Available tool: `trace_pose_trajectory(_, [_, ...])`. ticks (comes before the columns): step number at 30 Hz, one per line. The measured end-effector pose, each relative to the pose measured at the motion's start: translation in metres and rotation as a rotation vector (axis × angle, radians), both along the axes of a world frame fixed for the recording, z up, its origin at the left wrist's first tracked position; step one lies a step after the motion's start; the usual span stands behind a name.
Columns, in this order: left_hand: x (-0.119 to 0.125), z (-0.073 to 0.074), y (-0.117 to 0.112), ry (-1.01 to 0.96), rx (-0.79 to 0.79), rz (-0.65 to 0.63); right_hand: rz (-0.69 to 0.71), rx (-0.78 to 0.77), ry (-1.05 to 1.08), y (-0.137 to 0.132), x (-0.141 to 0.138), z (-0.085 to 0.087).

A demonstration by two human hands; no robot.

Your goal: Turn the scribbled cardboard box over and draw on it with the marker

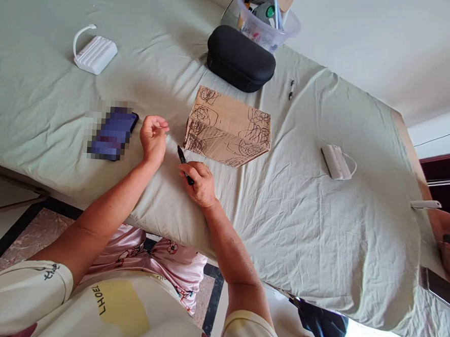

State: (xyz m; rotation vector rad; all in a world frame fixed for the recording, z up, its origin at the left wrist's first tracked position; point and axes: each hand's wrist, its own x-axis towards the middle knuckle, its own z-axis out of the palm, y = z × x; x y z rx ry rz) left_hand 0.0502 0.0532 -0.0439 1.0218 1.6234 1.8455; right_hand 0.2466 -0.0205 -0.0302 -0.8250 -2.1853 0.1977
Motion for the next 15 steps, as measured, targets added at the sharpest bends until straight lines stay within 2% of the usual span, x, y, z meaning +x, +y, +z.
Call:
trace_pose_trajectory(2, [-0.004, -0.001, 0.003, 0.015, 0.036, 0.069, 0.004, 0.034, 0.054, 0.001, 0.001, 0.001])
trace_pose_trajectory(4, [-0.006, -0.002, 0.004, 0.03, 0.053, 0.11, -0.083, 0.106, 0.133, 0.0, 0.006, 0.001])
trace_pose_trajectory(7, [-0.004, -0.001, 0.004, 0.028, 0.062, 0.105, -0.175, 0.181, 0.196, -0.003, 0.016, -0.001])
trace_pose_trajectory(11, [-0.002, 0.004, 0.001, 0.024, 0.111, 0.1, -0.187, 0.189, 0.194, -0.004, 0.025, -0.001])
trace_pose_trajectory(15, [-0.01, 0.012, 0.0, 0.049, 0.15, 0.154, -0.176, 0.253, 0.384, 0.0, 0.039, 0.007])
